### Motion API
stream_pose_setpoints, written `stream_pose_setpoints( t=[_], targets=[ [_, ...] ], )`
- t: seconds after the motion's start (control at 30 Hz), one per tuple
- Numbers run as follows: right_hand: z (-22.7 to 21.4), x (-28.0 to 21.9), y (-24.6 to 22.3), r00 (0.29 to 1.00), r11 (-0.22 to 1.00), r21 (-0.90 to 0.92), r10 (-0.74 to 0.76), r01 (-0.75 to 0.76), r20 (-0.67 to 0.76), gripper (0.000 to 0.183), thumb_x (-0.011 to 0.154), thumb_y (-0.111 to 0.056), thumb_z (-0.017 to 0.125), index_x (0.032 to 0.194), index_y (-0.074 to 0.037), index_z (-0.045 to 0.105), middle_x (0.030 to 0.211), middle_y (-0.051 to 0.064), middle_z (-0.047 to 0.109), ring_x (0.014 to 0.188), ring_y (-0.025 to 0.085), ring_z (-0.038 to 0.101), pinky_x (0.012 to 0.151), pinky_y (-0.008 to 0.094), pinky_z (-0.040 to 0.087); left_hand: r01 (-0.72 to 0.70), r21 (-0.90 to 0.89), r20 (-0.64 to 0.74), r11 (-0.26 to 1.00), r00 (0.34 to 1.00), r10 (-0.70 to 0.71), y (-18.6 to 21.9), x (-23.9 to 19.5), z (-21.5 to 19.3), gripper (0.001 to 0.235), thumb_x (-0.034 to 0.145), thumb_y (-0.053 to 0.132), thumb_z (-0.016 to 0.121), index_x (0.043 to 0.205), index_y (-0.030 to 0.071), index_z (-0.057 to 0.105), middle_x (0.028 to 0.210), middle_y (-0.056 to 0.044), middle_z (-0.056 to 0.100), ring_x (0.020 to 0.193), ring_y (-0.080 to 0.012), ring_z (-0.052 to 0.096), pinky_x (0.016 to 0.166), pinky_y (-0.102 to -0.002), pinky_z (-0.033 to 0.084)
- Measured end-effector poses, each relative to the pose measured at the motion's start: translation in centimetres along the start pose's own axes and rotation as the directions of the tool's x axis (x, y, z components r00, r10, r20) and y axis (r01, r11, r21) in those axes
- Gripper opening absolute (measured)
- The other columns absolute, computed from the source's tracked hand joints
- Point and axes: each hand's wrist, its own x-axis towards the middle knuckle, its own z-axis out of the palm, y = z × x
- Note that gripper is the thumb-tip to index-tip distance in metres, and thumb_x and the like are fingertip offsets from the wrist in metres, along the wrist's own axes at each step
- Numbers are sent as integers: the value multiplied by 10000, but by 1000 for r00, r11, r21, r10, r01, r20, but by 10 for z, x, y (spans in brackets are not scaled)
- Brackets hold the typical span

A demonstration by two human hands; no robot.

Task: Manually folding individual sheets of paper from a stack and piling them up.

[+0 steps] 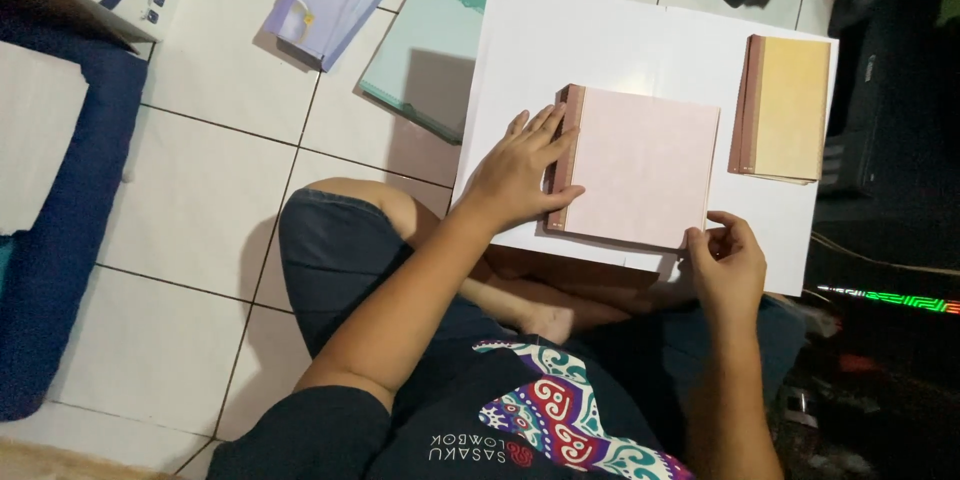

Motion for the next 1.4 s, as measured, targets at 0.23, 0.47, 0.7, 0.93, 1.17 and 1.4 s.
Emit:
stream_pose_setpoints(
  t=[0.23,0.47,0.7,0.93,1.17,1.4],
  targets=[
    [2,0,5,1000,996,-91,4,-6,-24,317,996,-167,776,1274,-42,689,908,167,691,829,322,658,698,422,510,-6,2,4,1000,1000,6,4,4,1,745,788,569,753,1383,138,629,1530,-177,494,1438,-308,462,1228,-495,281],
    [2,-4,0,999,991,-127,22,-27,-36,332,969,-176,790,1261,-44,703,909,168,693,847,334,673,707,417,528,-7,4,11,1000,1000,7,3,3,3,759,792,561,751,1406,138,611,1531,-187,489,1440,-315,460,1230,-504,276],
    [1,-5,-2,999,992,-129,-10,6,-32,346,965,-146,798,1255,9,692,902,203,675,830,371,659,701,438,533,-9,-15,6,1000,1000,9,1,4,6,744,797,557,747,1388,122,626,1534,-201,476,1439,-318,460,1233,-500,268],
    [2,8,-40,965,845,-520,-223,121,-138,455,834,-280,820,1239,-95,724,1150,202,491,1071,455,498,965,595,400,-36,-61,158,997,986,45,10,5,-15,784,908,423,756,1509,38,430,1596,-277,302,1508,-348,320,1274,-496,183],
    [30,36,-99,859,825,-262,-510,501,39,415,1021,-132,675,1385,34,563,1523,288,397,1420,501,328,1153,580,303,-19,6,18,1000,1000,19,5,2,1,752,790,519,759,1399,101,616,1529,-211,481,1437,-322,460,1232,-494,275],
    [44,47,-87,906,823,-402,-293,401,305,545,1098,-325,345,1623,-182,376,1699,132,277,1569,321,190,1261,452,52,28,290,141,957,987,-72,51,39,-19,384,817,183,739,1134,-35,726,1536,-310,410,1492,-450,289,1228,-586,186]
  ],
)
